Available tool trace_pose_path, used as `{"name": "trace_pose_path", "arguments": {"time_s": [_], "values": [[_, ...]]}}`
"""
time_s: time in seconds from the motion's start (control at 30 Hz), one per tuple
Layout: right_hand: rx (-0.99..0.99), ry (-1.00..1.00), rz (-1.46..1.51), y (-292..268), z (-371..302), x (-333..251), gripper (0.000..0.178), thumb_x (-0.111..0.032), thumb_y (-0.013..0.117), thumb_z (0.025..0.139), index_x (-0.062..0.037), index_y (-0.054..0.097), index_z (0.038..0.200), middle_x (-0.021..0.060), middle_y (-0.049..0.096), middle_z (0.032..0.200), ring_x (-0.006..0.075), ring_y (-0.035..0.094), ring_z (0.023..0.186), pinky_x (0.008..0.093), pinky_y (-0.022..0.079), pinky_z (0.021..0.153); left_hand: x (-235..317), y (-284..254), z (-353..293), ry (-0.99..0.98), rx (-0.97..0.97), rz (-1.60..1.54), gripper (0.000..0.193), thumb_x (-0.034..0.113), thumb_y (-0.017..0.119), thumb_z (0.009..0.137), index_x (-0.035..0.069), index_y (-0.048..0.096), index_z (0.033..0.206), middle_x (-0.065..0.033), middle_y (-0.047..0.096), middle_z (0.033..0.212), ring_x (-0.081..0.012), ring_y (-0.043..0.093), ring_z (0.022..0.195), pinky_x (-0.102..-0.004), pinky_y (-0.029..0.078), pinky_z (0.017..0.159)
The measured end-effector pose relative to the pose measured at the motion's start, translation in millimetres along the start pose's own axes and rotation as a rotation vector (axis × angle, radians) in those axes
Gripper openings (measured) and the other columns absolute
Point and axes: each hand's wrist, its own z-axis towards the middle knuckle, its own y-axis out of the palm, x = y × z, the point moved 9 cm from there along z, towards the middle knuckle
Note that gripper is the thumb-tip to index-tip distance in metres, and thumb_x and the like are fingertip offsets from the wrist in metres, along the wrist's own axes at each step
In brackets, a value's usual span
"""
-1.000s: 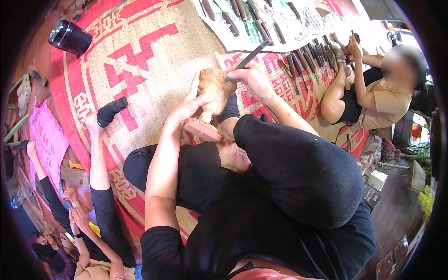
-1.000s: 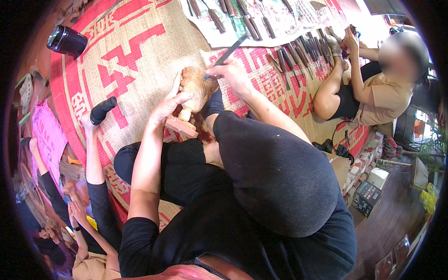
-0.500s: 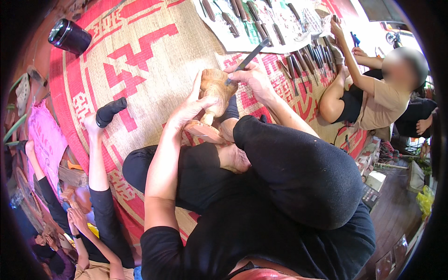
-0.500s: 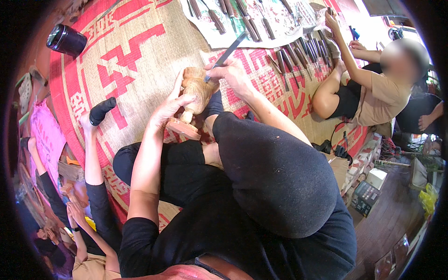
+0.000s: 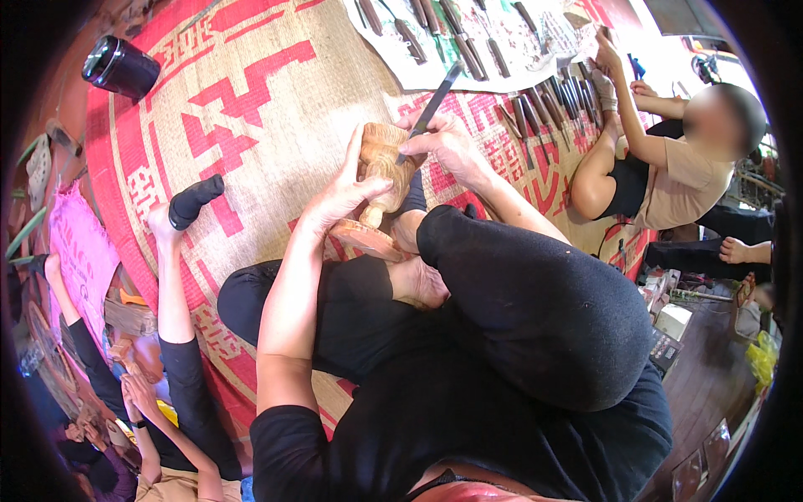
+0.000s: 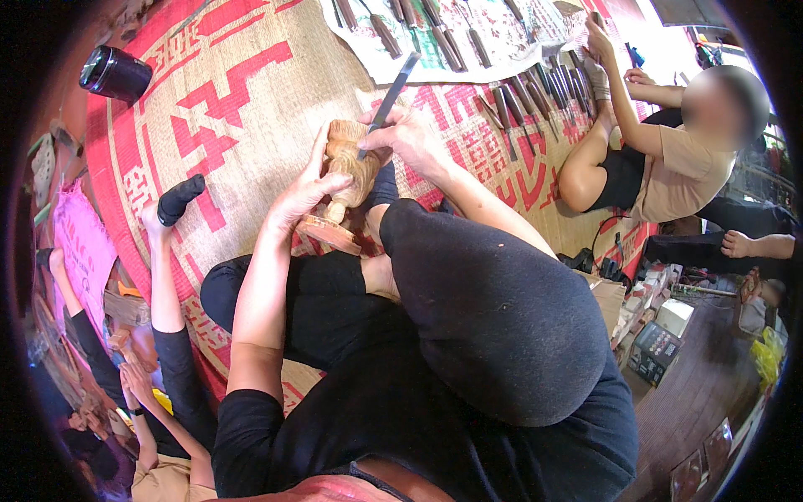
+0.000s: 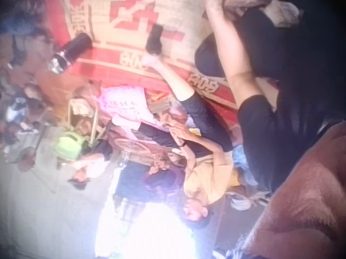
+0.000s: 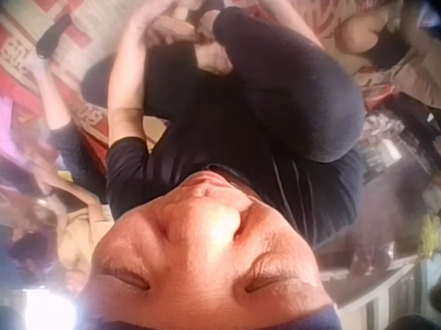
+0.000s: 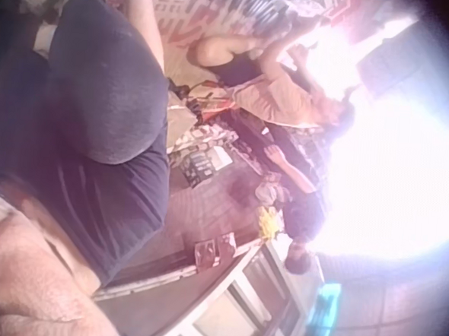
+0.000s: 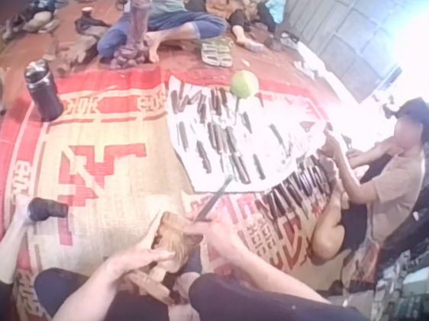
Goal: The person sits on a mat and carves a small piece of wood using a knife. They hold the wood in their left hand and use the knife in their right hand to shape the object. The person occasionally rotates the wood to access different sides while working.
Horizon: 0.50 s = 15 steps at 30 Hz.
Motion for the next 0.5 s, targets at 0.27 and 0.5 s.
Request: {"name": "trace_pose_path", "arguments": {"time_s": [0.27, 0.5], "values": [[-0.001, 0.014, 0.056, 1.3, -5.5, -4.7, 0.021, -0.006, 0.07, 0.076, 0.0003, 0.069, 0.097, 0.0053, 0.068, 0.082, 0.0124, 0.062, 0.079, 0.0268, 0.046, 0.076, -2.0, -0.1, 1.0, 0.011, -0.003, 0.019, 0.108, 0.019, 0.073, 0.078, 0.015, -0.003, 0.154, -0.0219, 0.017, 0.154, -0.0313, 0.027, 0.139, -0.0392, 0.027, 0.112], [0.104, -0.067, -0.026, -20.2, 1.6, -7.8, 0.024, -0.007, 0.072, 0.075, 0.002, 0.07, 0.098, 0.0065, 0.069, 0.079, 0.0139, 0.065, 0.078, 0.0272, 0.049, 0.077, -0.8, 3.9, 3.2, -0.032, 0.008, -0.042, 0.113, 0.019, 0.076, 0.076, 0.014, -0.005, 0.154, -0.0225, 0.015, 0.155, -0.0326, 0.022, 0.142, -0.0415, 0.026, 0.113]]}}
